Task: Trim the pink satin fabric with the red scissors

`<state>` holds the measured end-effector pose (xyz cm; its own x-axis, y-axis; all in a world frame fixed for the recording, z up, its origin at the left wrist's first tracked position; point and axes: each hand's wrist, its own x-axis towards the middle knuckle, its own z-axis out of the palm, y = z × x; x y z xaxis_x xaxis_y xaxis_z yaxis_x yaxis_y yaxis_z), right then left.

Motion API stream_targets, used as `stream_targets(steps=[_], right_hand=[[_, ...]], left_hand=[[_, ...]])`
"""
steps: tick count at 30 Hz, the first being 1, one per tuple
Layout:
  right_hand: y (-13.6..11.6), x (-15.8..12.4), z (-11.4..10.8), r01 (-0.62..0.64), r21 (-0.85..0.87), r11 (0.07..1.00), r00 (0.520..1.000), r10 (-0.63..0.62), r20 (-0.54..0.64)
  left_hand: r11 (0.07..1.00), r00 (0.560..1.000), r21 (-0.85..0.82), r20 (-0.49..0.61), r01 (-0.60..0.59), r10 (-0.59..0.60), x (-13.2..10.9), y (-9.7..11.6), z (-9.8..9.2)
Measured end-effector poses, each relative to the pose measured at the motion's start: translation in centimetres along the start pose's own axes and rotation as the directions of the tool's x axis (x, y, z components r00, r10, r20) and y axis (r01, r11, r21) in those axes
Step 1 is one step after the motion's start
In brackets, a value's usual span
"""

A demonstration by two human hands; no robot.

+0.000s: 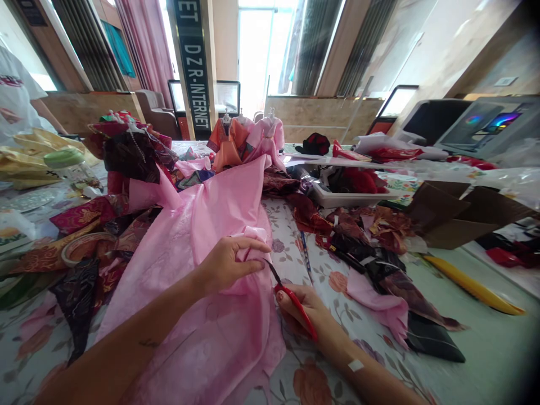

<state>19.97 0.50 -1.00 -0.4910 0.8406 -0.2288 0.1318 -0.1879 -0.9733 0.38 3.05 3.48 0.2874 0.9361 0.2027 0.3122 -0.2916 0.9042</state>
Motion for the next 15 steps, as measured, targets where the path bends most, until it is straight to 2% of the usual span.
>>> stream_targets(steps=[5,11,15], right_hand=[[0.30,0.18,-0.21,0.022,0.012,1.000,0.998,-0.023,0.063],[0.49,0.16,-0.36,0.020,0.022,1.000,0.996,-0.022,0.082],[0.33,0.02,-0.32,0.027,0.012,1.000,0.994,-0.028,0.109]], left_hand=[[1.000,0.997,-0.009,0.066,-0.028,0.029,-0.05,0.06,0.04],[1.000,1.000,0.017,0.024,-0.018,0.017,-0.07,0.38,-0.23],[1.000,0.997,0.015,0.081,-0.017,0.016,-0.09,0.28,-0.07]])
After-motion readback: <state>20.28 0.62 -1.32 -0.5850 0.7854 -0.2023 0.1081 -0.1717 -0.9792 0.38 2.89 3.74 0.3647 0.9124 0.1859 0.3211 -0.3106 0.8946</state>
